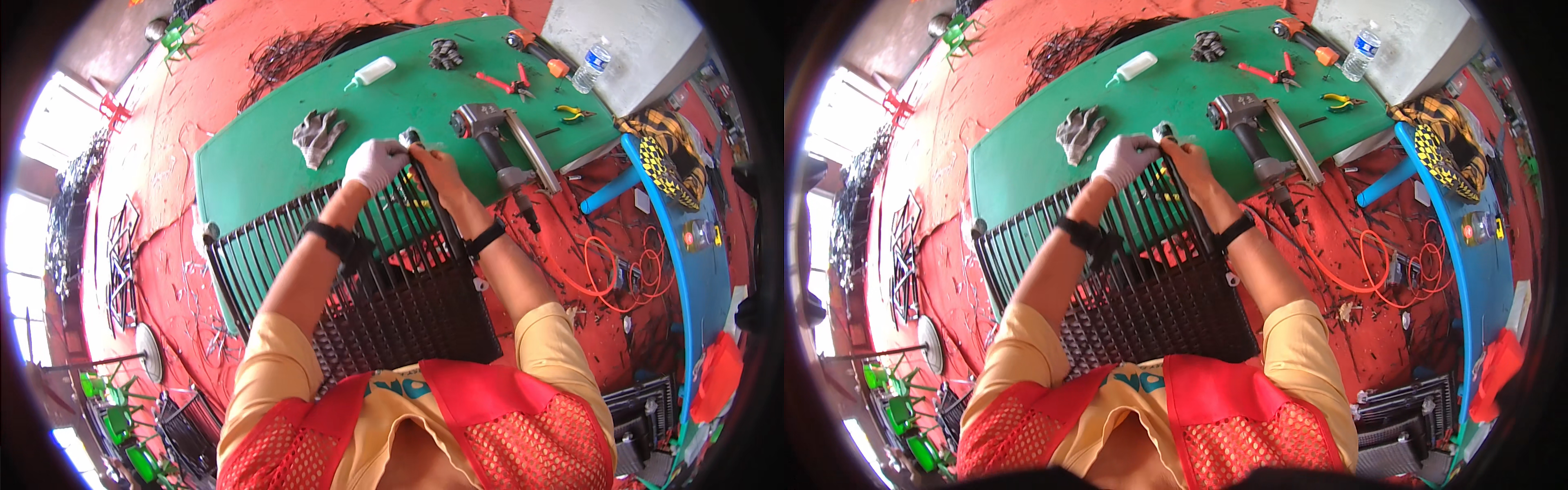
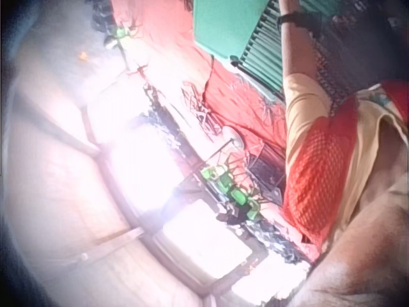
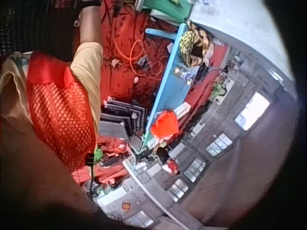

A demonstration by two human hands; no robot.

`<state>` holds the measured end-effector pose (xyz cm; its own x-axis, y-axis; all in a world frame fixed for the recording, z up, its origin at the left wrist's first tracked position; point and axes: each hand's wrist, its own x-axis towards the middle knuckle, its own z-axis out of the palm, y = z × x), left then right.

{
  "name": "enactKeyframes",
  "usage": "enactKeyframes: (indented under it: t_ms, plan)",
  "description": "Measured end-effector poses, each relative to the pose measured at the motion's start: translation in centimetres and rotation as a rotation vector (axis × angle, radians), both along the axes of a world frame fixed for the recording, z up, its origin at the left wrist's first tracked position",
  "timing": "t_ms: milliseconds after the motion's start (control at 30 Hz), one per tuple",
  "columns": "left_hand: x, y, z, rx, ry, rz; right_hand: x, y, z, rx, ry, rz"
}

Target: The person weaves a dark synthetic strip through the vertical slats of a chair backrest, threading and pulling it into place. They repeatedly adjust the strip and inspect the weave while working at a green workbench in a workshop.

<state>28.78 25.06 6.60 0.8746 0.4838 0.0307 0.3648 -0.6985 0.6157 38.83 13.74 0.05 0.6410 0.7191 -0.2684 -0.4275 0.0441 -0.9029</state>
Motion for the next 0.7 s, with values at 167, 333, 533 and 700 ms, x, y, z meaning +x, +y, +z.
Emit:
enactKeyframes:
  t_ms: [167, 333, 533, 700]
  plan:
    - [-1.2, 2.2, 1.2, 0.033, 0.157, -0.152, 0.0, -0.7, -0.8, -0.138, -0.694, -0.225]
    - [-8.7, 3.2, 2.7, 0.270, 0.227, 0.005, -2.9, -8.0, 0.4, -0.064, -0.963, -0.226]
    - [-11.0, 2.5, 2.8, 0.312, 0.208, 0.086, -1.7, -9.9, 5.1, -0.060, -1.170, -0.112]
    - [-10.6, 1.4, 2.7, 0.392, 0.182, 0.149, -1.3, -3.6, 6.0, -0.263, -1.607, -0.038]
